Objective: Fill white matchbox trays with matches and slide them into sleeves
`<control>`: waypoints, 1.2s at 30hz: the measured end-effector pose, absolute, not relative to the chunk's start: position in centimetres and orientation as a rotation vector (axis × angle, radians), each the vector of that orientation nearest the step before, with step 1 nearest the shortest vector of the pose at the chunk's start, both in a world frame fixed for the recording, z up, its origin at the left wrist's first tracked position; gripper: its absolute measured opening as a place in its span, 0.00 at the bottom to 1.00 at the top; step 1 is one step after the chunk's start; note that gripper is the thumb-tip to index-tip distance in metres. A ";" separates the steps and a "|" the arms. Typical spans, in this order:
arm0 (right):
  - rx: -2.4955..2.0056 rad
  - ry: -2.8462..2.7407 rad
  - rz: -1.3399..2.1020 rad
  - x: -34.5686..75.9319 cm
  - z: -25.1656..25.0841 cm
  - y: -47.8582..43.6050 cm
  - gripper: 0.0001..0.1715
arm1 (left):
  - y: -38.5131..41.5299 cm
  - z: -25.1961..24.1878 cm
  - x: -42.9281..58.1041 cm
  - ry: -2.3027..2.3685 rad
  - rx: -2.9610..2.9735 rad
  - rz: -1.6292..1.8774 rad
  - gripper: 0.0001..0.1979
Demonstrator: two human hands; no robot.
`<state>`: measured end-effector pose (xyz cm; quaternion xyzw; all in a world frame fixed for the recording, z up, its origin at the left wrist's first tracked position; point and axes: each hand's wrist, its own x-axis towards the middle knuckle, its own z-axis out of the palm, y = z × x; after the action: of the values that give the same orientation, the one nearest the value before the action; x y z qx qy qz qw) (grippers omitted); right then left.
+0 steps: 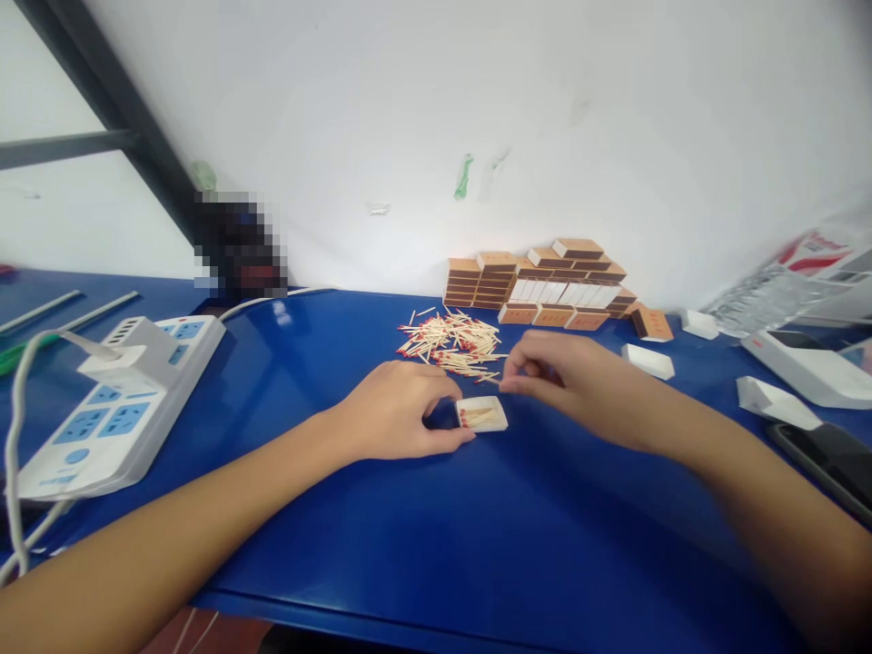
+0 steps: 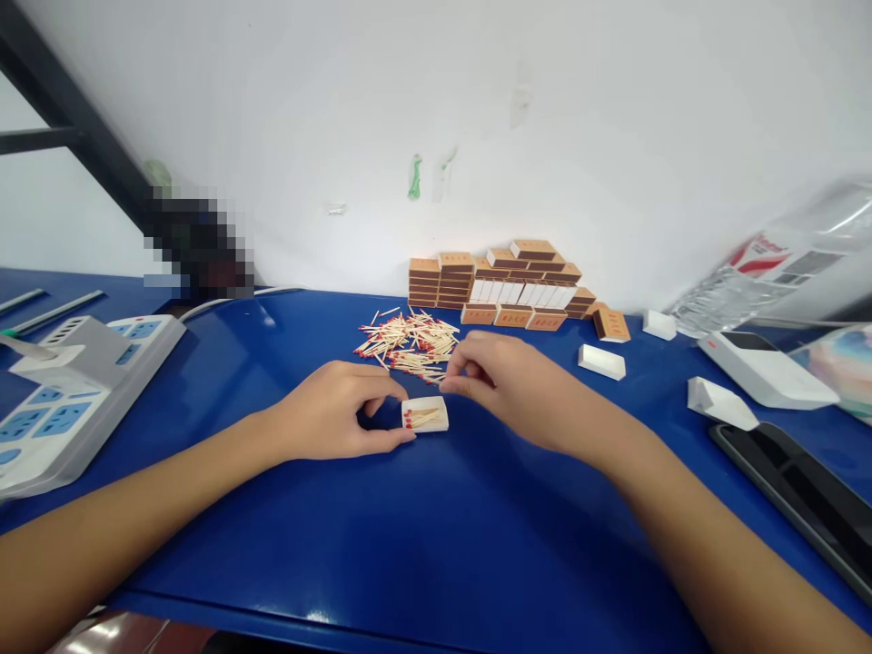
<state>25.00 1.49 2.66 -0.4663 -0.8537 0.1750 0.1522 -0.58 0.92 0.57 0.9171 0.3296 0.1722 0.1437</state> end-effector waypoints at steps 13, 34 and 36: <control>-1.225 -2.406 0.292 24.9 1.1 1.3 0.06 | 0.5 0.5 -0.6 0.950 2.717 0.429 0.15; -1.253 -2.464 0.364 24.1 -0.8 3.1 0.07 | -0.1 0.6 -0.2 0.882 2.705 0.400 0.15; -1.258 -2.430 0.348 23.7 -0.8 3.0 0.05 | -0.1 0.6 -0.1 0.881 2.713 0.391 0.16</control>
<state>23.67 2.99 -0.75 -0.4476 -0.8649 0.1237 0.1906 -0.14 -0.14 0.59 0.9342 0.3032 0.1348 0.1309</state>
